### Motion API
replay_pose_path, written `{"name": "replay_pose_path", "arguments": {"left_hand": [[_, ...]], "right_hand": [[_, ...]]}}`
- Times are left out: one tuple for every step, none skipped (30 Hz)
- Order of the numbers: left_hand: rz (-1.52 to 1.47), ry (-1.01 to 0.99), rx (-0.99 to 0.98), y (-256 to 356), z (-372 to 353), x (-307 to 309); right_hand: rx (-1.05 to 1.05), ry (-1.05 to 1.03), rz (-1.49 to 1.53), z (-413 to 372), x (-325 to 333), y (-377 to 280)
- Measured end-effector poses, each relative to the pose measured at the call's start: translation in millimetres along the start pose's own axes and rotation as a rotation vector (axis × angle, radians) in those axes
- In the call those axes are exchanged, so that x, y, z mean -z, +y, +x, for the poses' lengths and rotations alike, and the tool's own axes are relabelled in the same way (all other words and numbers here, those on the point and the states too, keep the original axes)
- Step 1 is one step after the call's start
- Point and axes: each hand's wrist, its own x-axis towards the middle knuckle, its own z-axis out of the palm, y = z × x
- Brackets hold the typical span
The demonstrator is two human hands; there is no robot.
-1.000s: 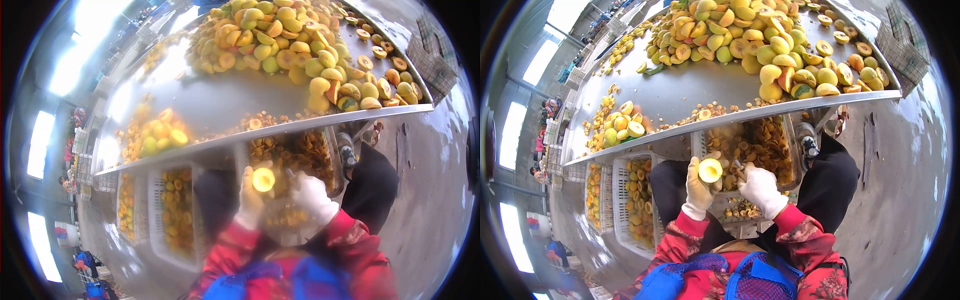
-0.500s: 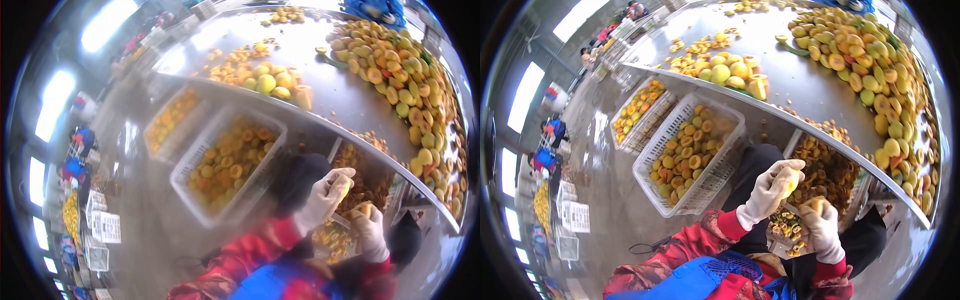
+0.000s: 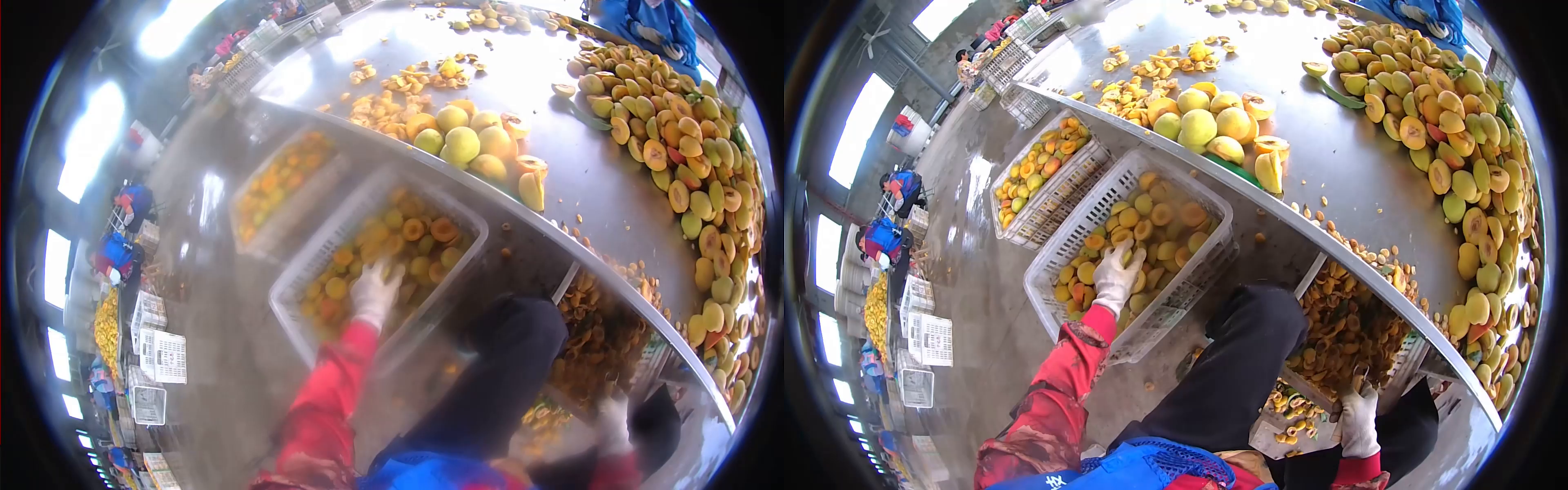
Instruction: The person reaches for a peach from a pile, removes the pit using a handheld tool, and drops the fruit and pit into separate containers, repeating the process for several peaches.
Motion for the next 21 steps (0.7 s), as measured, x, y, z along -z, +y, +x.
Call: {"name": "replay_pose_path", "arguments": {"left_hand": [[0.072, -0.001, 0.012, 0.9, 9.0, -10.0], [0.202, -0.104, -0.019, -6.3, 15.6, -21.6], [0.316, -0.21, -0.071, -8.0, 21.5, -34.5], [0.302, -0.083, -0.114, -2.8, 20.4, -41.2], [0.274, 0.038, -0.175, 0.6, 22.2, -46.6], [0.089, -0.006, -0.199, 19.9, 28.8, -30.4], [-0.026, 0.01, -0.145, 54.1, 22.1, -6.2], [-0.224, 0.077, -0.312, 74.1, 19.2, -1.5], [-0.416, 0.151, -0.463, 91.9, 17.1, 7.6], [-0.504, 0.144, -0.568, 129.7, 4.5, 27.8], [-0.594, 0.141, -0.667, 173.3, -14.2, 45.3], [-0.578, 0.123, -0.793, 212.9, -31.3, 60.9], [-0.607, 0.054, -0.899, 245.5, -41.0, 62.2], [-0.646, -0.023, -0.987, 278.6, -49.2, 53.2], [-0.72, -0.21, -0.972, 314.6, -62.2, 47.4], [-0.711, -0.274, -1.035, 343.7, -67.1, 22.4], [-0.63, -0.261, -1.161, 379.8, -78.7, 9.2], [-0.614, -0.33, -1.207, 413.5, -92.4, -5.3], [-0.587, -0.367, -1.289, 445.2, -105.2, -20.0], [-0.538, -0.37, -1.35, 473.0, -115.3, -42.9], [-0.367, -0.383, -1.37, 496.5, -123.5, -64.3]], "right_hand": [[0.016, -0.023, 0.032, 4.0, -4.8, -1.3], [-0.003, -0.086, 0.049, 8.2, -5.5, -2.3], [0.027, -0.078, 0.005, 6.5, -6.5, -4.8], [0.176, -0.107, -0.083, 10.4, 1.2, 1.6], [0.234, -0.102, -0.102, 17.6, 8.1, 9.9], [0.356, -0.091, -0.113, 16.2, 7.0, 1.5], [0.264, -0.149, -0.273, 9.3, 13.7, -17.6], [0.057, -0.113, -0.136, 5.2, 7.2, -36.1], [0.077, -0.192, -0.158, 7.7, 11.8, -37.5], [0.166, -0.192, -0.166, 15.6, 11.5, -28.4], [0.26, -0.193, -0.182, 22.5, 11.2, -23.4], [0.193, -0.238, -0.107, 15.7, 9.3, -34.5], [0.13, -0.288, -0.032, 10.3, 8.9, -45.6], [0.101, -0.346, 0.045, 18.6, 8.6, -33.2], [0.112, -0.394, 0.119, 18.2, 7.2, -29.8], [0.147, -0.395, 0.084, 16.4, 6.5, -28.4], [0.175, -0.388, 0.048, 12.8, 9.7, -30.2], [0.129, -0.432, 0.07, 7.1, 19.4, -36.9], [0.081, -0.479, 0.09, 2.1, 29.9, -44.4], [0.083, -0.466, 0.103, 0.7, 37.0, -47.9], [0.1, -0.37, 0.014, -0.8, 42.7, -50.3]]}}
